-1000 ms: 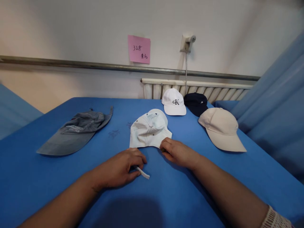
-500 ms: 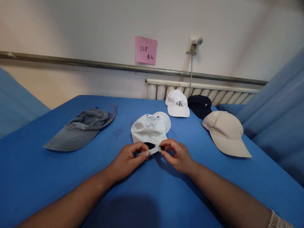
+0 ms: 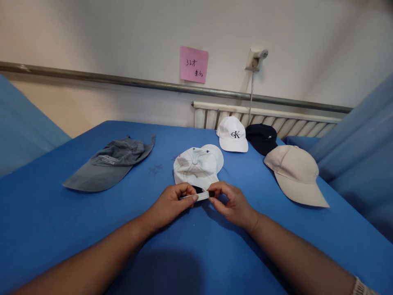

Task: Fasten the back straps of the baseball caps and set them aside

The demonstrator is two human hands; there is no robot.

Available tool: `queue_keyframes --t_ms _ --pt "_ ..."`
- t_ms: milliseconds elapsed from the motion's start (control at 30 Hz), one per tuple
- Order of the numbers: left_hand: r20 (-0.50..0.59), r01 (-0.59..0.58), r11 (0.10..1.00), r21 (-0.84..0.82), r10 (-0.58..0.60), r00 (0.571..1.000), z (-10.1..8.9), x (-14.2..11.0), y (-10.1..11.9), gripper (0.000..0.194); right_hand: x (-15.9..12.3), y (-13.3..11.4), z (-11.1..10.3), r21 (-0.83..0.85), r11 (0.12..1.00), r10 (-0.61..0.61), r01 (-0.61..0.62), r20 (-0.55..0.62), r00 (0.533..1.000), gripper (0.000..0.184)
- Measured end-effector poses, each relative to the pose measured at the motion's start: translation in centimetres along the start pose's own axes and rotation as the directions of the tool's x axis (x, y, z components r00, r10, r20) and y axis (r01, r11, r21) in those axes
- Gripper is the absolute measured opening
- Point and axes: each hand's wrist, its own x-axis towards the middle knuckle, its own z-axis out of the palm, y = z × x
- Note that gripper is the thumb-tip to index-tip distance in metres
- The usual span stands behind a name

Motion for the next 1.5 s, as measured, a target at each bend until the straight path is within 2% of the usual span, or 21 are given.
queue_keyframes --t_ms 333,633,1000,1167,1333,1500 --pt "0.025 0.057 0.998 0.011 -0.057 0.998 0.10 -0.09 0.28 0.027 0.05 -0.26 -0.20 -0.030 0.999 -0.042 0.045 0.067 0.997 0.017" --pt "0.029 0.056 0.998 0.034 -0.057 0.998 0.11 -0.10 0.39 0.028 0.08 -0.27 -0.30 -0.075 0.993 -0.078 0.088 0.130 0.989 0.014" --pt "0.033 0.039 0.996 0.080 -0.041 0.999 0.21 -0.12 0.35 0.026 0.08 -0.30 -0.35 -0.066 0.990 -0.115 0.125 0.143 0.983 0.017" --pt "0.016 0.018 0.995 0.095 -0.020 1.000 0.20 -0.03 0.04 0.024 0.10 -0.30 -0.45 -0.060 0.994 -0.079 0.090 0.172 0.982 0.021" --pt "0.036 0.011 0.994 0.109 -0.015 0.999 0.06 0.05 -0.16 0.025 0.04 -0.36 -0.54 -0.088 0.996 -0.018 0.033 0.160 0.987 0.016" --pt "0.046 -0.002 0.992 0.122 -0.003 0.999 0.05 0.04 -0.08 0.024 -0.06 -0.34 -0.34 -0.098 0.995 -0.014 0.030 0.160 0.987 0.016"
